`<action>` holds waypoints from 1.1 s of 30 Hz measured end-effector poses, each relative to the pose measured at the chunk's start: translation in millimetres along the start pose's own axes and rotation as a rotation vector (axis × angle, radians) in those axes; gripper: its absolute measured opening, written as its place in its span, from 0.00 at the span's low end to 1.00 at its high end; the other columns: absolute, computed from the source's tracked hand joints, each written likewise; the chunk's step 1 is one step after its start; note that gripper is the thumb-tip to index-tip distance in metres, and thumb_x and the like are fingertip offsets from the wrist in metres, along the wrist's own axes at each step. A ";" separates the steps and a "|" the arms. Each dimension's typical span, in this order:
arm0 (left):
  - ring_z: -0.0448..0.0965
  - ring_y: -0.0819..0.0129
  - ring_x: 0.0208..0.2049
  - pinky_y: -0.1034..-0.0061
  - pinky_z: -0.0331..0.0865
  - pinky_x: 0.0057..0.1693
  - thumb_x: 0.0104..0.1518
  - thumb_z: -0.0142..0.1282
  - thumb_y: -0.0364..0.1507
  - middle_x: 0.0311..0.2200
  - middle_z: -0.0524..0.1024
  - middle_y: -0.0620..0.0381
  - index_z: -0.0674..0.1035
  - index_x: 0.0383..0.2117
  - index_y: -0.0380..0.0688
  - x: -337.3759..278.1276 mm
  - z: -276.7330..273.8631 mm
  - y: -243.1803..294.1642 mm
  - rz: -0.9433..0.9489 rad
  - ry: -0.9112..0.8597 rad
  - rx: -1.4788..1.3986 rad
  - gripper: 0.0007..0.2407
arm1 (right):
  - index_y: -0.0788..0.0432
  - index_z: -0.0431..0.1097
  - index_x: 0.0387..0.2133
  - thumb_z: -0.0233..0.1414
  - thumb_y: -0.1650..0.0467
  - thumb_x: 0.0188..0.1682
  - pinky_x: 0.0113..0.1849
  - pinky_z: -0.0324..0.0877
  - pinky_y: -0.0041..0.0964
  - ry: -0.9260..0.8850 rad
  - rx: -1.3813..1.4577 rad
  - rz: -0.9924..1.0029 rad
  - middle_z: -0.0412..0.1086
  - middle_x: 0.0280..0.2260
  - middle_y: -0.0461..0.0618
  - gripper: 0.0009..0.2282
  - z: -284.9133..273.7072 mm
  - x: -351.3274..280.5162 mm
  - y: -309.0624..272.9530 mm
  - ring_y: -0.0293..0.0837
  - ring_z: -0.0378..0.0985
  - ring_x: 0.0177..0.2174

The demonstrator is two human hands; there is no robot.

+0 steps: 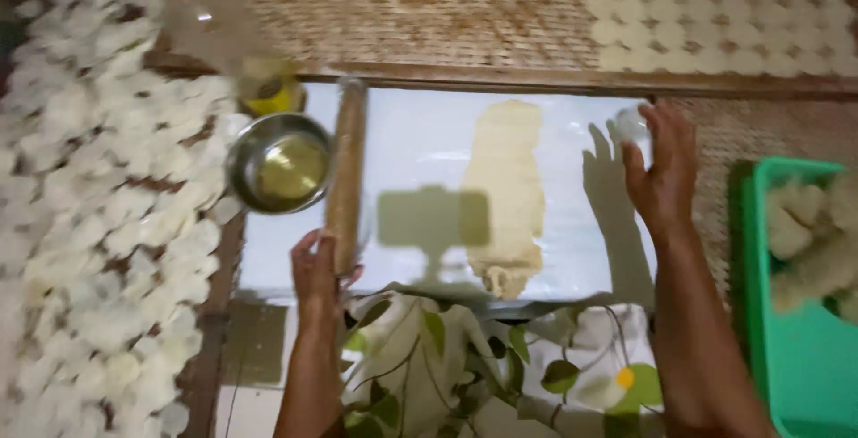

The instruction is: Rolling out dough with a rolling pin and cutting it into small circular shapes using a plastic mold.

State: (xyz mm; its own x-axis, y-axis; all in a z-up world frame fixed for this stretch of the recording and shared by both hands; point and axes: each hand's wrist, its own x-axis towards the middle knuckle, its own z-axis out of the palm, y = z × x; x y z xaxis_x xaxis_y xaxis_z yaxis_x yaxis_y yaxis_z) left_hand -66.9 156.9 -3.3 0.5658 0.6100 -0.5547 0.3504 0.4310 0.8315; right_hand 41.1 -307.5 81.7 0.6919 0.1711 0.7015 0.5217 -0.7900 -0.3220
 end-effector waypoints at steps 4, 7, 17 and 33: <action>0.77 0.44 0.36 0.50 0.82 0.39 0.54 0.62 0.32 0.46 0.68 0.36 0.70 0.57 0.45 -5.1 -5.6 -2.6 0.133 -0.093 0.096 0.23 | 0.72 0.66 0.60 0.52 0.82 0.58 0.47 0.66 0.75 0.145 0.092 0.117 0.64 0.46 0.77 0.16 -9.2 3.6 38.9 0.82 0.68 0.42; 0.73 0.51 0.41 0.65 0.75 0.38 0.47 0.53 0.16 0.51 0.63 0.40 0.60 0.58 0.33 -35.5 -3.4 18.3 0.182 -0.302 0.302 0.27 | 0.73 0.71 0.49 0.55 0.78 0.58 0.43 0.69 0.47 0.166 -0.138 0.126 0.71 0.44 0.66 0.09 -14.0 7.4 51.2 0.60 0.72 0.40; 0.75 0.55 0.27 0.64 0.73 0.35 0.46 0.65 0.32 0.32 0.76 0.41 0.81 0.41 0.28 -41.5 -11.1 29.0 0.624 -0.077 0.877 0.19 | 0.60 0.69 0.61 0.61 0.77 0.42 0.46 0.69 0.53 -0.360 -0.163 0.087 0.65 0.59 0.68 0.29 25.0 -4.7 120.3 0.66 0.71 0.50; 0.71 0.41 0.50 0.51 0.68 0.51 0.47 0.67 0.38 0.55 0.71 0.34 0.75 0.58 0.29 -66.7 -7.0 96.6 0.921 -0.054 1.175 0.32 | 0.67 0.68 0.54 0.63 0.84 0.39 0.44 0.76 0.49 -0.557 0.218 0.074 0.71 0.52 0.64 0.26 61.8 84.3 -10.4 0.60 0.76 0.47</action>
State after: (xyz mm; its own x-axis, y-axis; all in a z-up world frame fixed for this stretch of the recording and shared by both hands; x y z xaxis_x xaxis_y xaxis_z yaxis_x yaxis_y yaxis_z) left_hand -76.1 162.5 113.8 0.9340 0.3269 0.1444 0.2344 -0.8652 0.4433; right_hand 124.9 -248.5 104.9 0.8571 0.4493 0.2521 0.5114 -0.6828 -0.5218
